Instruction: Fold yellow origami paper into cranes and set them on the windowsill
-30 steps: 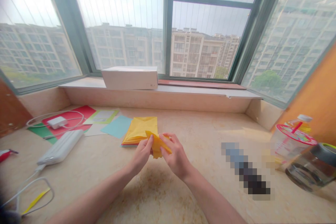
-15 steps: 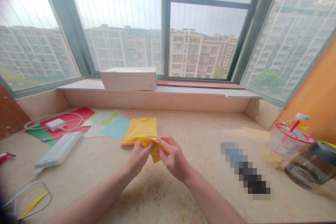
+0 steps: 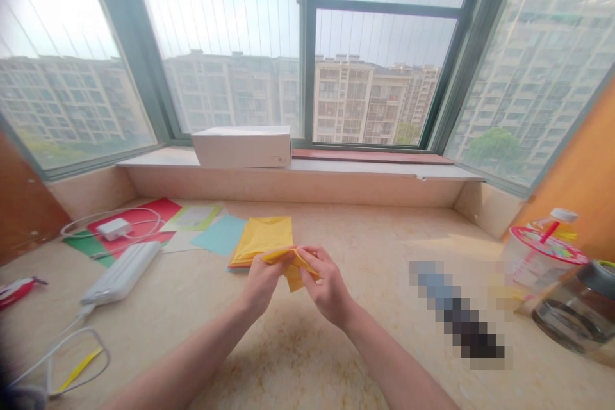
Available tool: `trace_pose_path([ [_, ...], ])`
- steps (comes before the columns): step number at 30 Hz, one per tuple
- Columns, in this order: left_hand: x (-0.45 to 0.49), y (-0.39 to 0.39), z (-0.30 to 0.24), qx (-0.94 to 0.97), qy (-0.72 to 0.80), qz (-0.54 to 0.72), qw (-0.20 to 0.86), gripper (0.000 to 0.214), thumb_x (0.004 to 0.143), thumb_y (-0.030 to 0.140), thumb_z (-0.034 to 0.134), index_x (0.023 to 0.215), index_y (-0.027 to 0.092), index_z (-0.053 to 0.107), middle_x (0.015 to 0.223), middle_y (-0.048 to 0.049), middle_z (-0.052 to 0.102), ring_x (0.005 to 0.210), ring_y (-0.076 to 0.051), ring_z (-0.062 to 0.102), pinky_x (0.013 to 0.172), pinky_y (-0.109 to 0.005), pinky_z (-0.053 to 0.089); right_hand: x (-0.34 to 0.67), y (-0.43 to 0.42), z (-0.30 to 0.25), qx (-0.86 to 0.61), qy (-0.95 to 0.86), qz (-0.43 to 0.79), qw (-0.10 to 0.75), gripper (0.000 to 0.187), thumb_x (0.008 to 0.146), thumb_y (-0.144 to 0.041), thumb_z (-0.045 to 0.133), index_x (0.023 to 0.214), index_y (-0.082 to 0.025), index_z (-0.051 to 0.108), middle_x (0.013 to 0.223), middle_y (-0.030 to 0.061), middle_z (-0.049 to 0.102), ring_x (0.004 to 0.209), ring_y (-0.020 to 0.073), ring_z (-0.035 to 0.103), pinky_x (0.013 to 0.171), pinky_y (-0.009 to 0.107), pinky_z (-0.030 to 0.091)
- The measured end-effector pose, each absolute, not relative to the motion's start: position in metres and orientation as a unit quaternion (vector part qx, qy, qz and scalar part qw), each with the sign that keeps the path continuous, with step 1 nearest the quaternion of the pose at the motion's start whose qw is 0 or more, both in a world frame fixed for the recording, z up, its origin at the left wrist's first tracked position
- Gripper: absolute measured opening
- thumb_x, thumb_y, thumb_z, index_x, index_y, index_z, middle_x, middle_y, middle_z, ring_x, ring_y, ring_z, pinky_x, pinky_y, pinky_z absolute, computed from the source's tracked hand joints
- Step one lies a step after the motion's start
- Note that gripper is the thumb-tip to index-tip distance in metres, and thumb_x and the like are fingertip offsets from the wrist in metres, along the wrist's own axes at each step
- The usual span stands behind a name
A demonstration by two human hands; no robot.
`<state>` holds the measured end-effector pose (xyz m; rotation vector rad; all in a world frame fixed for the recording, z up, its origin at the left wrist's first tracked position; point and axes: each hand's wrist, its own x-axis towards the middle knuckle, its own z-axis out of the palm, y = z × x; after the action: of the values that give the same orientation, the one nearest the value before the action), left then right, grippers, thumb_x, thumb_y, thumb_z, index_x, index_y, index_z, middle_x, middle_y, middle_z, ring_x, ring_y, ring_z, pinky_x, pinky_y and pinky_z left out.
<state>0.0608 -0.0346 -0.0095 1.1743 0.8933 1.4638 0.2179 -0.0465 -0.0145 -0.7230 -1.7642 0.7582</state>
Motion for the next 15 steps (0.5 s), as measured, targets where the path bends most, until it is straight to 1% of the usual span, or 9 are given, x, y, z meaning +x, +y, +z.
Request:
trace_pose_path([
  [2,0.062,-0.033,-0.011,0.488,0.374,0.604,0.507,0.025,0.072,0.032,0.076,0.089,0.015,0.078,0.088,-0.0078,0.076,0.08,-0.02,0.065,0.077,-0.029,0.049,0.217,-0.045,-0.016,-0.304,-0.726,0.335,0.518,0.038,0.092,-0.018,0.048,0.126,-0.027,0.062,0.123,0.0087,0.055,0.119,0.0206,0.054,0.101,0.034,0.048],
  [5,0.06,-0.03,-0.014,0.483,0.366,0.591,0.533,0.028,0.074,0.034,0.073,0.092,0.013,0.077,0.086,-0.0085,0.075,0.08,-0.02,0.065,0.073,-0.028,0.05,0.217,-0.041,-0.022,-0.306,-0.706,0.357,0.53,0.036,0.091,-0.019,0.049,0.124,-0.026,0.063,0.124,0.0089,0.054,0.119,0.022,0.054,0.102,0.037,0.048],
  [7,0.058,-0.028,-0.016,0.478,0.363,0.588,0.542,0.03,0.075,0.035,0.072,0.095,0.014,0.076,0.086,-0.0083,0.074,0.079,-0.02,0.066,0.072,-0.028,0.051,0.218,-0.036,-0.026,-0.317,-0.688,0.366,0.541,0.034,0.09,-0.019,0.051,0.118,-0.026,0.067,0.123,0.0095,0.054,0.115,0.0227,0.056,0.097,0.038,0.05],
  [9,0.056,-0.027,-0.017,0.482,0.353,0.58,0.554,0.032,0.074,0.035,0.072,0.099,0.014,0.075,0.086,-0.0078,0.074,0.077,-0.02,0.066,0.072,-0.028,0.052,0.22,-0.032,-0.029,-0.326,-0.676,0.37,0.547,0.032,0.087,-0.019,0.053,0.114,-0.024,0.07,0.123,0.0103,0.053,0.113,0.0235,0.057,0.095,0.038,0.052],
  [12,0.051,-0.026,-0.013,0.517,0.328,0.548,0.57,0.034,0.076,0.039,0.072,0.097,0.013,0.074,0.088,-0.0094,0.074,0.078,-0.021,0.067,0.073,-0.031,0.054,0.224,-0.026,-0.03,-0.338,-0.658,0.37,0.562,0.029,0.085,-0.019,0.056,0.108,-0.023,0.073,0.125,0.0113,0.051,0.113,0.0245,0.058,0.096,0.039,0.051],
  [15,0.047,-0.025,-0.01,0.542,0.322,0.529,0.568,0.036,0.077,0.043,0.071,0.096,0.013,0.072,0.093,-0.011,0.074,0.08,-0.022,0.068,0.074,-0.032,0.054,0.228,-0.022,-0.029,-0.347,-0.637,0.378,0.575,0.025,0.084,-0.024,0.06,0.104,-0.021,0.074,0.127,0.0127,0.05,0.111,0.0259,0.059,0.096,0.041,0.05],
])
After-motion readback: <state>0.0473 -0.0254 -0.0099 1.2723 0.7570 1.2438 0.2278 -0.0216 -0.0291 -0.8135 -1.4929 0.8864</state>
